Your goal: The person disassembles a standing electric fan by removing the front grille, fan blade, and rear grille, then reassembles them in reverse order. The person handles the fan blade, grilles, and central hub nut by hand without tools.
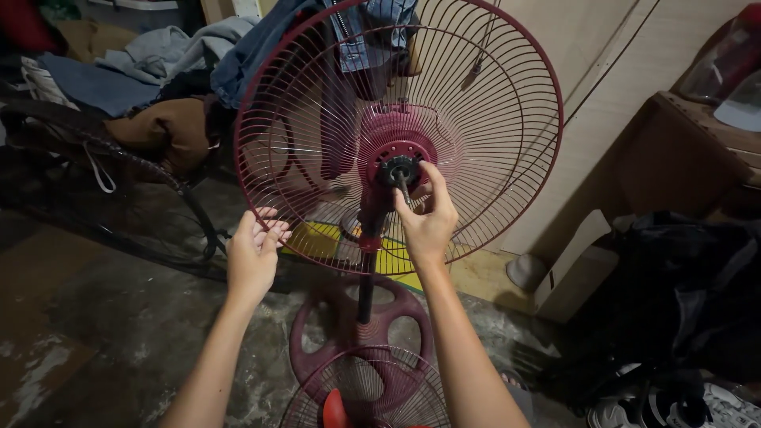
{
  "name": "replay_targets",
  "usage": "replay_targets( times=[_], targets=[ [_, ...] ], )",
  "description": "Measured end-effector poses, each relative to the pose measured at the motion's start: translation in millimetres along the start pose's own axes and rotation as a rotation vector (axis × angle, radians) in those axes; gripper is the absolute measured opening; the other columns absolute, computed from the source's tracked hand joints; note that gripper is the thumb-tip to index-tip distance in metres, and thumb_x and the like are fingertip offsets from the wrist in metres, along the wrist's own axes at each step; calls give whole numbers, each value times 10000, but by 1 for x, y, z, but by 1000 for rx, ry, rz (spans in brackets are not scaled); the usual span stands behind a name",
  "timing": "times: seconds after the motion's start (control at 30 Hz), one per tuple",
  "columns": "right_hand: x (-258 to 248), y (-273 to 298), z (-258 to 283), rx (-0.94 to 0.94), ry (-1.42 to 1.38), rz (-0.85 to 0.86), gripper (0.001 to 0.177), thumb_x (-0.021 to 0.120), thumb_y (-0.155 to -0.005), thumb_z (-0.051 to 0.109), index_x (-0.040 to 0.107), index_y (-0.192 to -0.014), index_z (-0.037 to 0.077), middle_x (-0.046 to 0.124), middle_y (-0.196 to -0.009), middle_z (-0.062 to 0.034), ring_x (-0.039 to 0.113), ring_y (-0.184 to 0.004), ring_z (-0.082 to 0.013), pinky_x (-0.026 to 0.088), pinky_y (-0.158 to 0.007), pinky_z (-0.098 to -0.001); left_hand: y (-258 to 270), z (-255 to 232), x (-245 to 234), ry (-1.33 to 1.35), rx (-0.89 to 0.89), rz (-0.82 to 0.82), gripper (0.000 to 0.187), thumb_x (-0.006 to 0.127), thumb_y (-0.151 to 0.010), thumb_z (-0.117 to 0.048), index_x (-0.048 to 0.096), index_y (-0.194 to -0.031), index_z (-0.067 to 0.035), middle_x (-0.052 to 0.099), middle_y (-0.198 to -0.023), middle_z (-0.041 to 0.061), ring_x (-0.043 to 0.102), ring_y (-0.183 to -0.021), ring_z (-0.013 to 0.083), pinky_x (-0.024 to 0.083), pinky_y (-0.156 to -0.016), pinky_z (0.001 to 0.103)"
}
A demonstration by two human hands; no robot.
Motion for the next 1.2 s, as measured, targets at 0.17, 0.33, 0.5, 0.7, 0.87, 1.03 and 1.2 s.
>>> replay_targets(
  times=[0.17,0.33,0.5,0.7,0.87,1.03,1.2],
  targets=[
    [4,-7,18,-37,49,63,654,887,-796,137,605,-1386,121,603,-834,14,561,-640,-61,466,-562,-232,2,-4,0,-13,-16,-37,243,578,-974,59,566,-1217,55,727,-1032,134,747,-911,170,598,-782,272],
    [9,-7,27,80,18,35,698,910,-769,279,536,-1310,44,634,-881,-34,638,-719,-121,533,-634,-278,5,-13,0,-30,82,-93,210,604,-937,64,577,-1145,42,711,-943,92,741,-844,139,618,-736,250],
    [3,-17,55,-7,268,20,627,899,-806,410,618,-1153,-30,725,-999,-142,715,-851,-252,559,-778,-382,6,-19,-3,-96,117,-135,193,646,-900,47,603,-1084,10,702,-825,59,698,-730,106,573,-650,247],
    [17,-55,37,348,474,416,601,780,-779,533,738,-1052,-2,779,-910,-199,783,-896,-320,581,-835,-412,1,-21,-11,-135,148,-146,159,667,-899,8,634,-1054,-5,660,-743,60,618,-620,100,513,-599,276],
    [31,-53,41,419,740,415,646,758,-805,534,633,-1151,3,720,-1065,-237,699,-1020,-416,536,-892,-495,-1,6,-2,70,-3,-87,305,705,-888,-26,657,-1188,-47,694,-815,15,603,-665,83,511,-628,258],
    [37,-41,39,446,680,259,716,786,-794,471,492,-1205,-37,598,-1232,-263,633,-1093,-448,497,-906,-519,6,49,40,451,-251,82,381,759,-873,-14,688,-1247,-6,718,-951,33,599,-727,100,497,-622,267],
    [36,-50,24,446,543,205,667,862,-747,338,503,-1121,-81,608,-1196,-266,668,-1066,-403,542,-900,-455,8,79,59,528,-317,109,307,661,-910,-2,671,-1216,19,761,-976,93,755,-841,167,605,-673,298]
  ],
)
Point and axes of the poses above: each hand's wrist, its own y-axis away from the middle knuckle, its own x-axis out of the palm, z = x × y, the point moved 9 cm from there along -y, towards the middle knuckle
